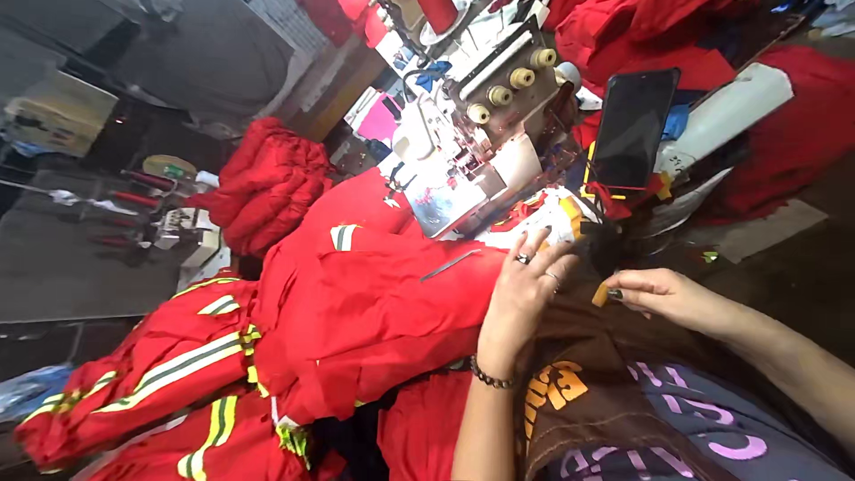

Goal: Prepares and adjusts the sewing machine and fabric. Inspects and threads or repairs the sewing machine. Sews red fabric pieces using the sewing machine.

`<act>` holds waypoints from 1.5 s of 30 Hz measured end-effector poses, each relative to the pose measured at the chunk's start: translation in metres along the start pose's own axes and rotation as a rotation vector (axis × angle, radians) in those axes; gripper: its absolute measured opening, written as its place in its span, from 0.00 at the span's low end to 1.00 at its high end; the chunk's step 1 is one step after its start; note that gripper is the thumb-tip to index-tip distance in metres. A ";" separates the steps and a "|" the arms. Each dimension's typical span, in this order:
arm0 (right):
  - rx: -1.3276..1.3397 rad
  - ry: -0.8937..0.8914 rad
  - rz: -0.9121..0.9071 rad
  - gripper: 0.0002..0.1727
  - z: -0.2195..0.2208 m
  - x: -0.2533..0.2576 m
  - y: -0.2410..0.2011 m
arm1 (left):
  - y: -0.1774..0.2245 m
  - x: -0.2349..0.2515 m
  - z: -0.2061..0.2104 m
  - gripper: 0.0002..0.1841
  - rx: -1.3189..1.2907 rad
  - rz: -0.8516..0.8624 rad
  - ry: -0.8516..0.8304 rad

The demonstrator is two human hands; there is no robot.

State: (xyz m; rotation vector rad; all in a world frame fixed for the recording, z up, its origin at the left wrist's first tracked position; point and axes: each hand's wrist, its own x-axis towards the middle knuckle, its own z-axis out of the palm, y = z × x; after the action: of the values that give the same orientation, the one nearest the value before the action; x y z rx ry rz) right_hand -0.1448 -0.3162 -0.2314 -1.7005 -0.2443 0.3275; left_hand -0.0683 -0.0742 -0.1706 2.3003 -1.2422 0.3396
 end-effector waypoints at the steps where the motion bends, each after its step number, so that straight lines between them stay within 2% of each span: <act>1: -0.025 -0.023 -0.008 0.14 0.000 -0.006 0.001 | -0.007 -0.001 0.002 0.13 0.050 0.003 -0.056; 3: -0.034 -0.047 -0.016 0.14 -0.004 -0.015 0.003 | -0.019 -0.007 0.008 0.10 0.045 -0.001 -0.070; 5: -0.012 -0.061 0.035 0.14 -0.013 -0.023 0.007 | -0.029 -0.019 0.010 0.06 -0.039 -0.021 0.022; 10: -0.115 -0.129 0.373 0.15 -0.055 -0.042 0.033 | -0.060 -0.050 0.006 0.04 -0.147 -0.134 0.162; 12: -0.362 -0.034 0.551 0.14 -0.076 -0.047 0.055 | -0.078 -0.063 0.015 0.03 -0.222 -0.180 0.208; 14: -0.726 0.152 0.699 0.16 -0.085 -0.050 0.070 | -0.096 -0.076 0.026 0.04 -0.336 -0.223 0.246; 16: -0.935 0.348 0.739 0.12 -0.083 -0.051 0.067 | -0.104 -0.081 0.029 0.04 -0.408 -0.243 0.251; 18: -0.879 0.365 0.727 0.11 -0.086 -0.041 0.054 | -0.105 -0.081 0.028 0.04 -0.437 -0.253 0.228; 21: -0.630 0.308 0.610 0.11 -0.077 -0.018 0.048 | -0.104 -0.080 0.026 0.04 -0.482 -0.274 0.198; 23: -0.655 0.265 0.510 0.08 -0.064 -0.002 0.051 | -0.104 -0.081 0.026 0.04 -0.521 -0.271 0.203; 26: -0.654 0.152 0.355 0.08 -0.043 0.018 0.038 | -0.103 -0.082 0.026 0.05 -0.573 -0.268 0.226; 29: -0.527 0.107 0.044 0.09 -0.010 0.023 0.003 | -0.103 -0.084 0.025 0.05 -0.628 -0.266 0.248; 32: -0.564 0.231 -0.290 0.10 0.013 0.041 -0.028 | -0.104 -0.081 0.025 0.05 -0.639 -0.245 0.273; 34: -0.683 0.258 -0.369 0.09 0.017 0.059 -0.042 | -0.103 -0.081 0.027 0.05 -0.610 -0.238 0.281; 35: -0.775 0.188 -0.307 0.09 0.018 0.066 -0.050 | -0.102 -0.081 0.028 0.05 -0.600 -0.242 0.283; 38: -0.879 -0.236 0.254 0.16 0.031 0.084 -0.079 | -0.101 -0.082 0.029 0.05 -0.588 -0.267 0.290; 39: -0.896 -0.272 0.333 0.16 0.037 0.090 -0.064 | -0.100 -0.082 0.029 0.05 -0.584 -0.269 0.297; 41: -0.933 -0.234 0.331 0.12 0.047 0.093 -0.012 | -0.099 -0.084 0.031 0.05 -0.575 -0.268 0.309; 45: -0.987 -0.177 0.270 0.14 0.057 0.099 0.066 | -0.099 -0.083 0.033 0.04 -0.549 -0.282 0.338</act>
State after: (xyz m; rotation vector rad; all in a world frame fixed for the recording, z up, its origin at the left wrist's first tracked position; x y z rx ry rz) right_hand -0.0739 -0.2397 -0.3117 -2.6936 -0.3362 0.6223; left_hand -0.0322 0.0127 -0.2656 1.8149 -0.7176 0.2353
